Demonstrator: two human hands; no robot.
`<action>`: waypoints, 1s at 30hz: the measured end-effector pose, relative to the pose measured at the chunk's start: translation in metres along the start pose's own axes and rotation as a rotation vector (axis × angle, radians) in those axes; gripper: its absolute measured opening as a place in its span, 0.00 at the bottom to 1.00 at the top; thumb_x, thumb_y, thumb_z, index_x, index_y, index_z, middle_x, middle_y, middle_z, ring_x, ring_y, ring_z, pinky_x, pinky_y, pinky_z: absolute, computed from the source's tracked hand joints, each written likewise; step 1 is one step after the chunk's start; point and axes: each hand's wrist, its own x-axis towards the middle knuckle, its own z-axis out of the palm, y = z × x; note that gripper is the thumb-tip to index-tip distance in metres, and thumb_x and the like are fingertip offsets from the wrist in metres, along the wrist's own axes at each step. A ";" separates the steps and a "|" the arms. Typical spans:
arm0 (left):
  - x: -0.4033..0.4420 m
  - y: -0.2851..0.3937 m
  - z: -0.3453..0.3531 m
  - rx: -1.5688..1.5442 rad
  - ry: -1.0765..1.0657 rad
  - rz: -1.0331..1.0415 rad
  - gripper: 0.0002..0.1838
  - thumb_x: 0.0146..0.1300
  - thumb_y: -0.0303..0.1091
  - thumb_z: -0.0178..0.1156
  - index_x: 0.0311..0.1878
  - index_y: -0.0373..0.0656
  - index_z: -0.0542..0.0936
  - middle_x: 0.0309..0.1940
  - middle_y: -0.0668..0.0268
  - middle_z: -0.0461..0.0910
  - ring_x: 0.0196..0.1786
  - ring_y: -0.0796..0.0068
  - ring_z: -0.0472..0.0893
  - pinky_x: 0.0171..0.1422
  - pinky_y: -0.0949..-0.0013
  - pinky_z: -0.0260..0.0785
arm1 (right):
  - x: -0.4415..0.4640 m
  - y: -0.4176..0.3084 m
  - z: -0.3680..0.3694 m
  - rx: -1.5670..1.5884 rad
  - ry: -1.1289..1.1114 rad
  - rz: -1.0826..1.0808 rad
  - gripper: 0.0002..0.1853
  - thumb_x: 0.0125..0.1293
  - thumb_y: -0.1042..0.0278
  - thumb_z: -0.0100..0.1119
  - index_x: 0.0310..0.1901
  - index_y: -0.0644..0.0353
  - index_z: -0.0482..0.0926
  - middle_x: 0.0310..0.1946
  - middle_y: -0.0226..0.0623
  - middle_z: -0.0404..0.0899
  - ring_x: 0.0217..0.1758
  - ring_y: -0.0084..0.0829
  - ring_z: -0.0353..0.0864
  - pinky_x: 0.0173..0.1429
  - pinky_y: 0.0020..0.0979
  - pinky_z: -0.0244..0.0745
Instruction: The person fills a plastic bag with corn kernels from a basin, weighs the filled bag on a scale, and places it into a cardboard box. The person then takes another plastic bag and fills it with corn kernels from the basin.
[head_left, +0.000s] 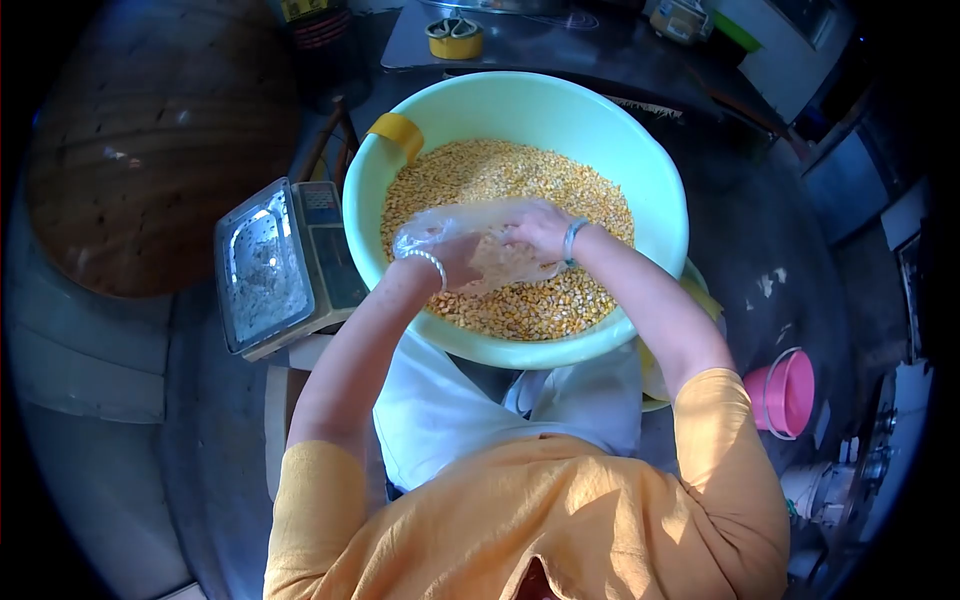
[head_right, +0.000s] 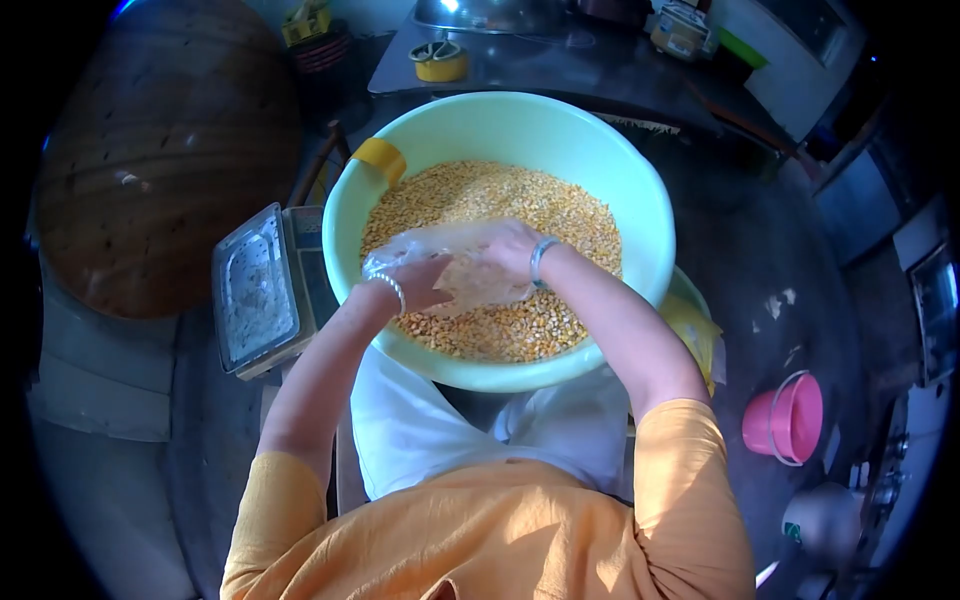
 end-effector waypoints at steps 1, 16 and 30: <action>-0.012 0.015 -0.010 -0.034 0.005 0.000 0.31 0.51 0.45 0.63 0.58 0.46 0.69 0.56 0.52 0.71 0.61 0.57 0.69 0.65 0.60 0.57 | 0.003 -0.001 -0.006 -0.023 -0.019 -0.018 0.14 0.53 0.72 0.54 0.42 0.49 0.80 0.45 0.34 0.79 0.52 0.38 0.75 0.59 0.39 0.67; -0.029 -0.021 0.022 -0.178 0.731 -0.469 0.09 0.54 0.34 0.57 0.37 0.43 0.79 0.28 0.53 0.80 0.35 0.54 0.79 0.41 0.55 0.70 | 0.012 -0.019 0.029 0.015 -0.105 0.138 0.08 0.55 0.69 0.52 0.33 0.60 0.80 0.35 0.41 0.80 0.41 0.39 0.79 0.49 0.36 0.74; -0.038 -0.004 0.009 -0.347 0.572 -0.363 0.28 0.49 0.45 0.63 0.54 0.47 0.73 0.29 0.56 0.81 0.36 0.56 0.80 0.43 0.61 0.71 | -0.072 0.063 0.036 0.290 0.618 0.917 0.12 0.52 0.77 0.53 0.39 0.56 0.81 0.39 0.43 0.79 0.42 0.40 0.80 0.48 0.36 0.75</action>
